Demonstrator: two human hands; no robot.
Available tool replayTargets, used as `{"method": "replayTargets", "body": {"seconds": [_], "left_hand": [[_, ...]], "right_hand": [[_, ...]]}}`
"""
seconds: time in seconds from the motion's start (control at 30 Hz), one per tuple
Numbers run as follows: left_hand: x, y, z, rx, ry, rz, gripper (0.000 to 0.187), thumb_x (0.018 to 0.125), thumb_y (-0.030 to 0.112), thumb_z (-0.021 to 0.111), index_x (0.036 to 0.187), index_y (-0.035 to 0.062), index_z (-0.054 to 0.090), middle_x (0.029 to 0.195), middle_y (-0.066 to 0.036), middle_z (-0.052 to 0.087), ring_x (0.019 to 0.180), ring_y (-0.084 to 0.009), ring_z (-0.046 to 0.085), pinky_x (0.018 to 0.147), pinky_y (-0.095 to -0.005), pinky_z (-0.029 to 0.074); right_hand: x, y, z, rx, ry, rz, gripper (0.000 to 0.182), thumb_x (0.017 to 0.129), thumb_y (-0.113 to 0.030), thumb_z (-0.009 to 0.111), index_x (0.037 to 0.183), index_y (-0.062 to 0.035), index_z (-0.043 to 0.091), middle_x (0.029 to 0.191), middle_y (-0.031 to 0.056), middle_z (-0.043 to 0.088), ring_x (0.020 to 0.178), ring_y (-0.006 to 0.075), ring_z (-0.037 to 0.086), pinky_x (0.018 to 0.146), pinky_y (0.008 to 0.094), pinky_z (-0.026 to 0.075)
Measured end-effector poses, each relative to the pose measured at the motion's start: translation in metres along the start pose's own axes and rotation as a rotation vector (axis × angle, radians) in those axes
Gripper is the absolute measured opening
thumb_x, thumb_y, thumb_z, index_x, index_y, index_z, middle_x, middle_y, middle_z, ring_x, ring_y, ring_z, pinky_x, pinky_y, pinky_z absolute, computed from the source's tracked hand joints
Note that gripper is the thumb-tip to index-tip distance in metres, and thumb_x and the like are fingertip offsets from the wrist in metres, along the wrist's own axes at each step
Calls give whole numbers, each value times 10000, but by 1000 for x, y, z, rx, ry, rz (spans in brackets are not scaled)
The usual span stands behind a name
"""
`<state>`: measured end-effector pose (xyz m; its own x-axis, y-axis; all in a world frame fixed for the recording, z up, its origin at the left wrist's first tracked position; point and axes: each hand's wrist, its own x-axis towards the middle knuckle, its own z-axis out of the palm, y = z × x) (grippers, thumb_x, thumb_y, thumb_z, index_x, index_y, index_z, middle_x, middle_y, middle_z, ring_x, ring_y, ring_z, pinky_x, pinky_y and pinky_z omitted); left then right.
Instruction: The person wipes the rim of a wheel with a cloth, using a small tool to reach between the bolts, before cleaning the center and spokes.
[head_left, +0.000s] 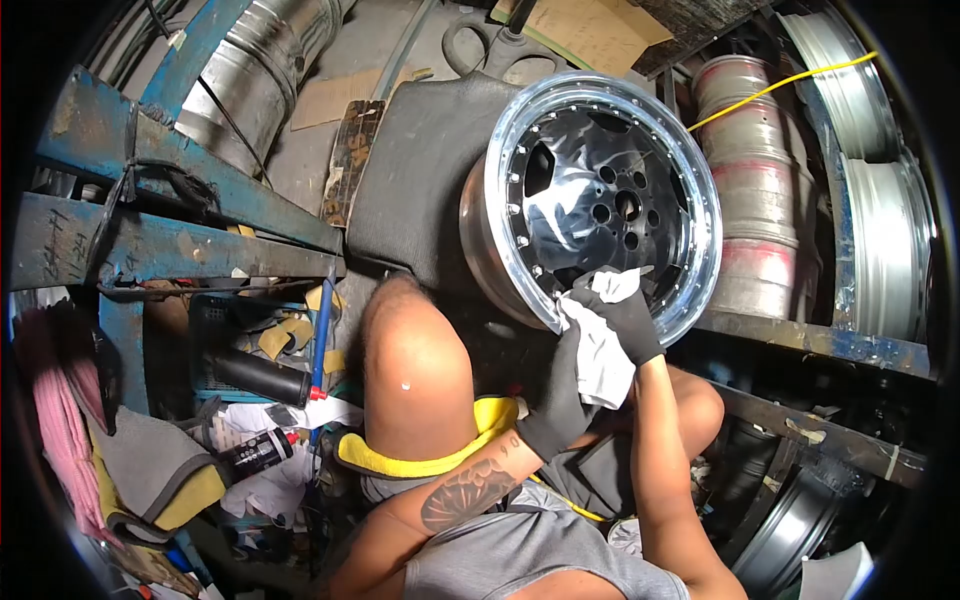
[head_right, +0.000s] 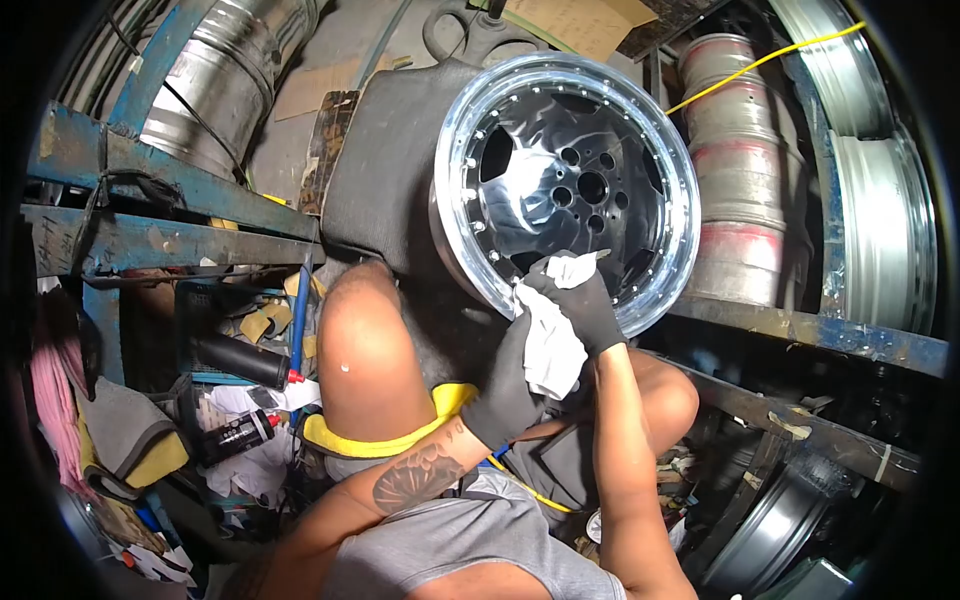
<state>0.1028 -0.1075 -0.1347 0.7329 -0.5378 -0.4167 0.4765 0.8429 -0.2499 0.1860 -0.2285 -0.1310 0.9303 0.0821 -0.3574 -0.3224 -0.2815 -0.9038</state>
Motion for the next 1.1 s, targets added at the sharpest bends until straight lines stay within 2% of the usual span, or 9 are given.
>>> {"method": "replayTargets", "body": {"seconds": [0.23, 0.43, 0.5, 0.6, 0.77, 0.87, 0.93, 1.07, 1.1], "left_hand": [[-7, -12, -18, 158, 95, 178, 517, 970, 80, 630, 1431, -29, 423, 1171, -127, 610, 1043, -233, 645, 928, -344, 541], [-8, -5, -36, 1143, -184, 570, 685, 957, 31, 637, 1542, -48, 290, 1292, -172, 581, 1158, -253, 621, 976, -380, 542], [-7, -9, -38, 1167, -191, 574, 721, 961, 16, 631, 1570, -41, 250, 1309, -175, 580, 1162, -253, 625, 966, -377, 554], [7, -31, -60, 690, -120, 325, 732, 974, 0, 619, 1588, -24, 221, 1315, -164, 581, 1164, -242, 628, 950, -365, 571], [13, -40, -82, 316, -213, 225, 546, 1041, 44, 550, 1533, 10, 314, 1235, -108, 599, 1118, -180, 628, 914, -322, 574], [-8, -11, -14, 39, 78, -86, 364, 1102, 114, 450, 1453, 28, 404, 1175, -53, 604, 1050, -108, 604, 871, -268, 532], [-2, -20, -28, 122, -239, 107, 371, 1099, 107, 452, 1456, 18, 404, 1174, -57, 597, 1043, -120, 601, 871, -272, 522], [-16, -22, -29, 944, -193, 466, 429, 1074, 47, 468, 1488, -2, 364, 1292, -95, 564, 1174, -162, 581, 959, -277, 502], [-13, -24, -31, 891, -181, 449, 448, 1065, 34, 479, 1494, -5, 354, 1312, -101, 558, 1195, -169, 576, 981, -285, 500]], "right_hand": [[-6, -8, 15, -386, 100, -212, 193, 840, -108, 818, 974, -4, 725, 885, 45, 721, 807, 100, 668, 743, 293, 543], [5, -16, 0, -384, -92, -185, 224, 818, -55, 786, 1024, 13, 730, 946, 71, 747, 867, 123, 682, 809, 302, 554], [20, -13, -12, -409, -238, -255, 232, 803, -8, 717, 1033, -23, 733, 962, 100, 752, 858, 189, 702, 815, 328, 553], [36, -22, -19, -550, -374, -223, 137, 848, -77, 660, 973, -49, 706, 939, 125, 735, 812, 299, 687, 780, 383, 541], [20, -7, -1, -552, -119, -334, 161, 850, -96, 661, 992, -25, 690, 909, 147, 719, 812, 339, 686, 764, 392, 536], [-1, -13, 12, -528, 67, -225, 158, 863, -89, 660, 1002, -23, 697, 920, 152, 718, 870, 359, 704, 809, 395, 542], [4, -6, 8, -504, 17, -234, 167, 864, -88, 656, 1011, -24, 700, 915, 157, 712, 875, 356, 698, 819, 388, 541], [24, -14, -9, -532, -308, -264, 200, 839, 7, 623, 1015, -21, 713, 954, 146, 722, 905, 301, 695, 850, 358, 538], [32, -20, -15, -530, -420, -278, 208, 834, 25, 617, 1011, -20, 716, 965, 141, 726, 911, 290, 696, 854, 355, 538]]}}
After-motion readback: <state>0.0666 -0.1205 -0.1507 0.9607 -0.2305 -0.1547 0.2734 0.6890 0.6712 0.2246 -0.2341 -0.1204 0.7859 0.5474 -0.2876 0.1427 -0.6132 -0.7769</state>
